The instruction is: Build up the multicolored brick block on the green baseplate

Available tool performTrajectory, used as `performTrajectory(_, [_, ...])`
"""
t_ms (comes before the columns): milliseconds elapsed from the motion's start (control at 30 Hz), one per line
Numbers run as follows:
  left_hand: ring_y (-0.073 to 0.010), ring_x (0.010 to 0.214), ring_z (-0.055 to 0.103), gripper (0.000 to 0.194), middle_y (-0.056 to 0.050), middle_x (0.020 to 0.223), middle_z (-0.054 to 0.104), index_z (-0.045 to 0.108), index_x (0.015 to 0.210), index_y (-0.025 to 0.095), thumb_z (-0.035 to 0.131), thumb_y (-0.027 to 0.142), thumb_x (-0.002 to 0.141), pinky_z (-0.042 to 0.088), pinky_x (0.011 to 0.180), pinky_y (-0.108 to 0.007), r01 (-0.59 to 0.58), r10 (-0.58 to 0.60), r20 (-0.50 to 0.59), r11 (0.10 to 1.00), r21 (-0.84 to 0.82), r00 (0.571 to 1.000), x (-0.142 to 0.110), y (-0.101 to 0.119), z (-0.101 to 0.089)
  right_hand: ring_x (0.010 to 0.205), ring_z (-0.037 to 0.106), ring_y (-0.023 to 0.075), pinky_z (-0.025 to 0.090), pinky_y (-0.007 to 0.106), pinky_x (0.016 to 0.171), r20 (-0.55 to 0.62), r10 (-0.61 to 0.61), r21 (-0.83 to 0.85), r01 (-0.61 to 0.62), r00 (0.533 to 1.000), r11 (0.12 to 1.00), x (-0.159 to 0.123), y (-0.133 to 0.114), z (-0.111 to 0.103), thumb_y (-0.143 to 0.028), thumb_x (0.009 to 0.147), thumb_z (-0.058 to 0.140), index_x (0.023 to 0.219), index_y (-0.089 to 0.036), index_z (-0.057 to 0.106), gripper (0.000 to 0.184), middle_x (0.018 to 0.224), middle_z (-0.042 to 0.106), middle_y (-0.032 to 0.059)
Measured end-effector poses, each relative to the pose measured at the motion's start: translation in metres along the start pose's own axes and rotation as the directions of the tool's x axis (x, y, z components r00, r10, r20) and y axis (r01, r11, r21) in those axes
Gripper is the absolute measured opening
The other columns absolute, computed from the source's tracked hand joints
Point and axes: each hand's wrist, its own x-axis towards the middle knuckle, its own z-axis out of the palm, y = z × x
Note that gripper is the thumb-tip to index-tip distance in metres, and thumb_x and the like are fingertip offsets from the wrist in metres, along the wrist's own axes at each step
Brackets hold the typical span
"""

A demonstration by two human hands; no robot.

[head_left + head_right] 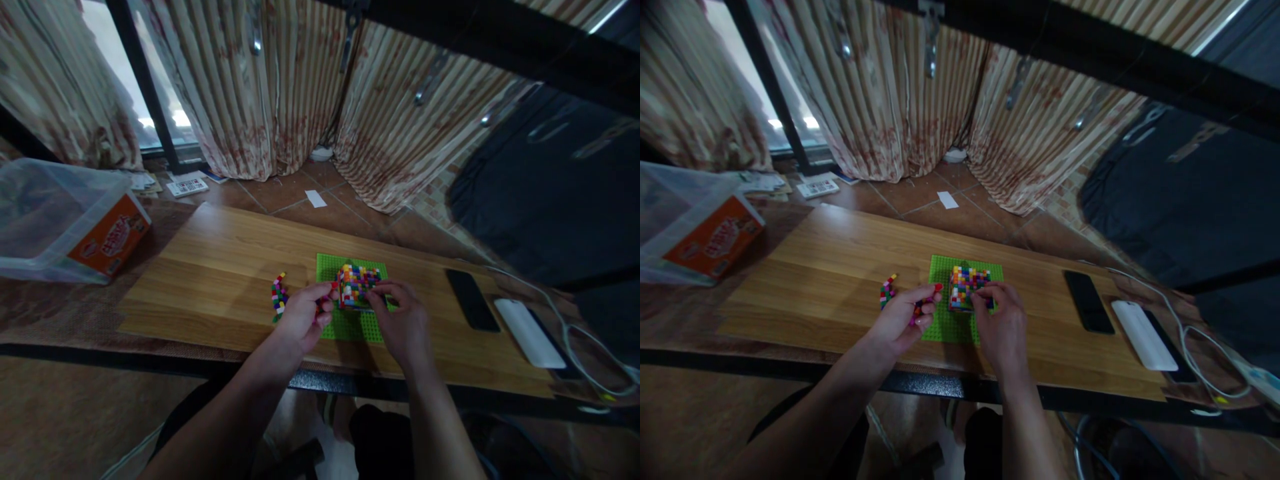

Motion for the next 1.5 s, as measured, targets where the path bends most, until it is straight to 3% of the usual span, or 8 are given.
performTrajectory(167, [-0.0015,0.044,0.038,0.011,-0.002,0.065,0.055,0.056,0.070,0.011,0.055,0.007,0.080,0.020,0.036,-0.013,-0.009,0.009,-0.011,1.000,0.017,1.000,-0.002,0.001,0.002,0.101,0.055,0.0267,0.043,0.044,0.090,-0.080,0.028,-0.072,-0.034,0.996,0.997,0.002,0.001,0.009,-0.046,0.084,0.061,0.081,-0.018,0.066,0.028,0.099,0.063,0.0121])
performTrajectory(467, [-0.0019,0.044,0.038,0.010,-0.001,0.064,0.055,0.056,0.072,0.011,0.054,0.007,0.082,0.018,0.037,-0.014,-0.027,0.027,-0.012,0.999,0.019,1.000,-0.001,0.001,0.001,0.100,0.053,0.0283,0.041,0.046,0.091,-0.036,0.046,-0.113,-0.050,0.998,0.992,0.003,0.007,0.011,-0.046,0.082,0.063,0.072,-0.019,0.062,0.029,0.095,0.060,0.0121])
performTrajectory(767, [0.0003,0.043,0.037,0.005,-0.003,0.067,0.062,0.063,0.075,0.009,0.068,0.009,0.076,0.018,0.037,-0.012,-0.059,0.059,0.010,0.997,0.052,0.998,-0.003,-0.002,0.002,0.098,0.054,0.0268,0.044,0.044,0.088,0.006,-0.009,-0.121,0.009,1.000,0.993,0.001,0.006,0.013,-0.046,0.087,0.056,0.075,-0.020,0.059,0.029,0.095,0.056,0.0111])
performTrajectory(967, [0.0010,0.042,0.035,0.016,-0.002,0.067,0.062,0.064,0.072,0.009,0.078,0.014,0.068,0.016,0.036,-0.013,-0.043,0.040,0.058,0.998,0.047,0.998,-0.001,-0.005,0.001,0.094,0.057,0.0257,0.047,0.044,0.084,-0.003,-0.014,-0.113,0.014,1.000,0.993,0.002,0.004,0.010,-0.045,0.087,0.057,0.079,-0.019,0.063,0.028,0.098,0.058,0.0117])
performTrajectory(1133, [0.0004,0.043,0.036,0.020,0.000,0.064,0.060,0.063,0.068,0.009,0.081,0.018,0.065,0.017,0.037,-0.013,-0.024,0.019,0.090,0.998,0.050,0.996,-0.002,-0.005,0.001,0.107,0.058,0.0236,0.047,0.043,0.094,-0.064,-0.118,0.033,0.121,0.991,0.992,-0.002,-0.012,0.004,-0.035,0.093,0.052,0.096,-0.020,0.070,0.023,0.111,0.060,0.0115])
performTrajectory(1300, [-0.0001,0.044,0.038,0.019,0.000,0.063,0.057,0.065,0.071,0.009,0.079,0.020,0.067,0.017,0.038,-0.013,0.003,-0.017,0.163,0.996,0.088,0.986,-0.002,-0.006,-0.001,0.118,0.055,0.0205,0.045,0.041,0.101,0.090,-0.214,0.220,0.190,0.973,0.957,-0.004,-0.023,0.005,-0.032,0.095,0.052,0.111,-0.026,0.068,0.024,0.120,0.061,0.0077])
performTrajectory(1500, [0.0007,0.042,0.037,0.012,0.001,0.062,0.056,0.063,0.069,0.010,0.074,0.015,0.071,0.017,0.036,-0.012,0.077,-0.091,0.190,0.994,0.082,0.977,-0.002,-0.006,0.001,0.106,0.061,0.0199,0.049,0.041,0.096,0.071,-0.241,0.267,0.214,0.968,0.940,-0.004,-0.021,0.008,-0.032,0.093,0.056,0.099,-0.026,0.071,0.017,0.109,0.065,0.0056])
